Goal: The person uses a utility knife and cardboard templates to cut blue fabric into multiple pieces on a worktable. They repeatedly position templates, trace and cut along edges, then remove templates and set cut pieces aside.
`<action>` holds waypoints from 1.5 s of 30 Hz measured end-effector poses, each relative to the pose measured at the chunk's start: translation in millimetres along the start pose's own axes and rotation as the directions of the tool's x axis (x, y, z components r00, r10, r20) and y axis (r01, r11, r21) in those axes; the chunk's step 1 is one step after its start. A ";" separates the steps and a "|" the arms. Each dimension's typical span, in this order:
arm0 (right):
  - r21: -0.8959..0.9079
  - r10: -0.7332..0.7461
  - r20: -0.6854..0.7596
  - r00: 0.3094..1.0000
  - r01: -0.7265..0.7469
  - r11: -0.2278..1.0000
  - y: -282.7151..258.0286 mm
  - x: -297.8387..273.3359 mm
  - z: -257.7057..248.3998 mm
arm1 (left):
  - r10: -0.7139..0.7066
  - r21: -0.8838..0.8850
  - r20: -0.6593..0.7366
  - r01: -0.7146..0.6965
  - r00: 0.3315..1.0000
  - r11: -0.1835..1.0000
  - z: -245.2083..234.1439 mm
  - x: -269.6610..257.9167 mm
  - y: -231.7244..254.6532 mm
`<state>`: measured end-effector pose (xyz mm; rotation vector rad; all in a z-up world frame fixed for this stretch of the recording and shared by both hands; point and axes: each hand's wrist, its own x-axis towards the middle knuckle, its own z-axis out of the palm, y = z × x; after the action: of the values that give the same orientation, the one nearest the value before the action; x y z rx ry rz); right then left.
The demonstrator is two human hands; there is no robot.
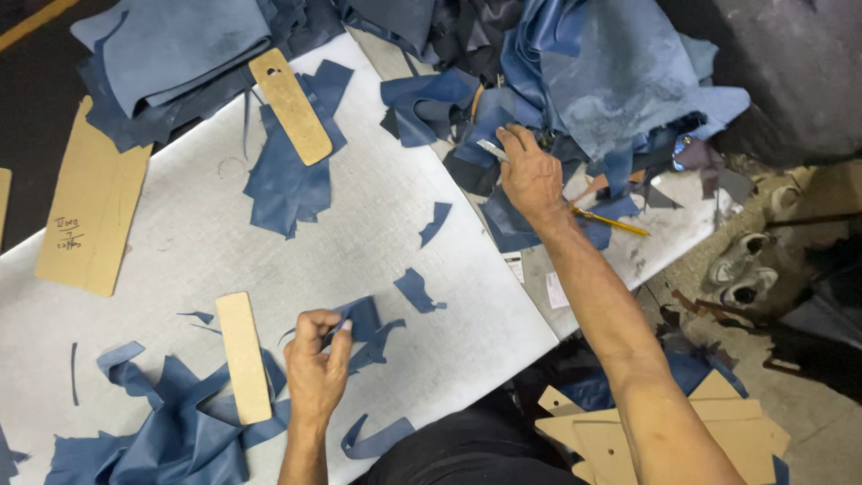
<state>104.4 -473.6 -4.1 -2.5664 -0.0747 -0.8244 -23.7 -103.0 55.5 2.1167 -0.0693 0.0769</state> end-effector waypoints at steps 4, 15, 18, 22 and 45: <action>0.045 -0.014 -0.008 1.000 0.015 0.999 -11.4 18.3 -0.5 | 0.056 -0.248 0.118 -0.025 0.991 0.968 19.6 51.4 31.7; 0.329 -0.086 0.170 0.982 0.026 0.944 -64.6 38.3 33.7 | -0.325 -0.452 0.006 0.293 0.946 0.843 49.2 128.4 -32.1; 0.190 0.058 0.203 0.977 -0.098 0.977 -69.2 64.9 79.1 | -0.356 -0.288 -0.071 0.323 0.932 0.902 40.2 114.4 -54.4; 0.519 0.058 0.161 0.985 -0.134 0.844 -119.2 60.3 123.2 | -0.354 -0.289 -0.100 0.313 0.930 0.905 25.4 115.5 -66.2; -0.074 0.050 0.523 0.851 -0.014 0.997 -48.1 167.8 87.5 | -0.217 -0.282 -0.141 0.171 0.966 0.944 32.4 100.8 -114.7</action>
<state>280.7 -406.7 46.3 -2.7761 -0.1715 -0.0867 86.8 -72.9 -50.5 1.8279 0.2213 0.1230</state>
